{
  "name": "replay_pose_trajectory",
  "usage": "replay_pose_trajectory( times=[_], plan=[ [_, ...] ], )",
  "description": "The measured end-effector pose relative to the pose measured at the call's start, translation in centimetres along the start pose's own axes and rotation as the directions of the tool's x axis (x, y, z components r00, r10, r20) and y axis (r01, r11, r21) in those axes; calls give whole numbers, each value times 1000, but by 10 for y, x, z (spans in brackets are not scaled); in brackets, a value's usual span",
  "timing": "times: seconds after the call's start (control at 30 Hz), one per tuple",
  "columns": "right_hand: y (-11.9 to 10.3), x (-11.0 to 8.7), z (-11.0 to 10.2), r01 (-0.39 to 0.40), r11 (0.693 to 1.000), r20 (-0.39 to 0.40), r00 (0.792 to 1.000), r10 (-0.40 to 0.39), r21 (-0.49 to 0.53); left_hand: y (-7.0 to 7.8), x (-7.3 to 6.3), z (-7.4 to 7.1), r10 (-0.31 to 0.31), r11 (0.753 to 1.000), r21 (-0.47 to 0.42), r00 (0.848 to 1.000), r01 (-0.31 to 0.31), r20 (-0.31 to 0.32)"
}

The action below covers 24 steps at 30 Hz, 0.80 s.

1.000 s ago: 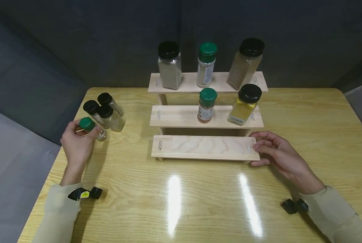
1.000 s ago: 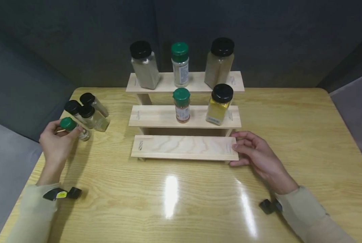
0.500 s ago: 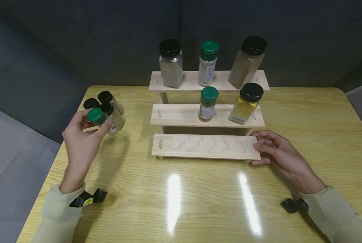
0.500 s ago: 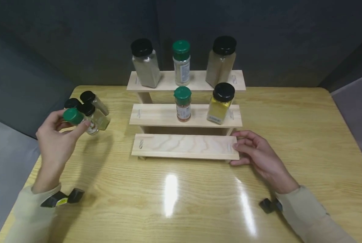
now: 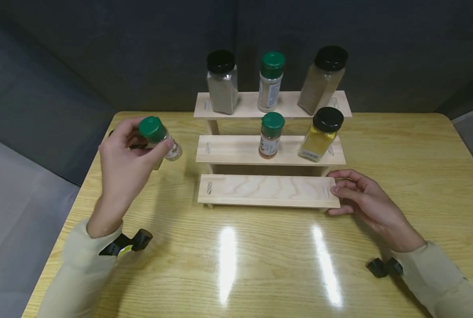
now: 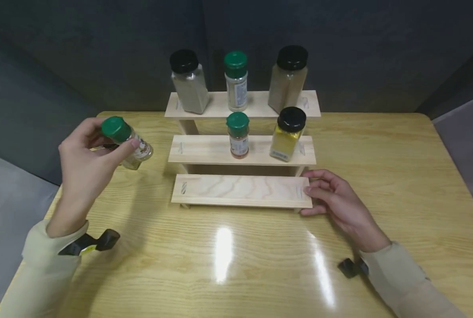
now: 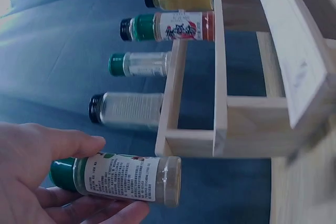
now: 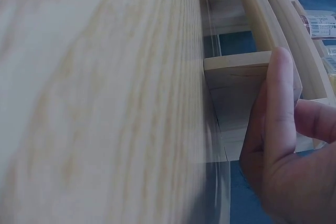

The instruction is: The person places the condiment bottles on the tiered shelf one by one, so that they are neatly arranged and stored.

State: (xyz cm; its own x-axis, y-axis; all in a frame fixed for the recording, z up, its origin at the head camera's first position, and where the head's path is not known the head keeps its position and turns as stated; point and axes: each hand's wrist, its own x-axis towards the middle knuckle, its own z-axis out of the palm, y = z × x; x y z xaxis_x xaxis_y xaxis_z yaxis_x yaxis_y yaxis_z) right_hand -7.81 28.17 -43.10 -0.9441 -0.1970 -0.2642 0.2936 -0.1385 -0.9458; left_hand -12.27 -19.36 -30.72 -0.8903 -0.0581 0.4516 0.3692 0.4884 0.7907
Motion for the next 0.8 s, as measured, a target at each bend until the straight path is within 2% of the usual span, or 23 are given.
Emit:
replay_pose_trajectory(
  times=[0.23, 0.43, 0.57, 0.8],
  plan=[
    [-1, -1, 1, -7, 1000, 1, 1000, 7, -15, 11, 13, 19, 82, 997, 5, 994, -83, 75],
    [-2, 0, 1, -13, 1000, -4, 1000, 13, -9, 20, 19, 37, 136, 990, -44, 984, -132, 115],
    [-1, 0, 0, -15, 1000, -3, 1000, 15, -11, 24, 21, 48, 143, 989, -54, 981, -136, 134],
    [0, 0, 0, 6, 1000, 15, 1000, -6, -10, 27, 23, 63, 104, 994, -63, 979, -94, 176]
  ],
)
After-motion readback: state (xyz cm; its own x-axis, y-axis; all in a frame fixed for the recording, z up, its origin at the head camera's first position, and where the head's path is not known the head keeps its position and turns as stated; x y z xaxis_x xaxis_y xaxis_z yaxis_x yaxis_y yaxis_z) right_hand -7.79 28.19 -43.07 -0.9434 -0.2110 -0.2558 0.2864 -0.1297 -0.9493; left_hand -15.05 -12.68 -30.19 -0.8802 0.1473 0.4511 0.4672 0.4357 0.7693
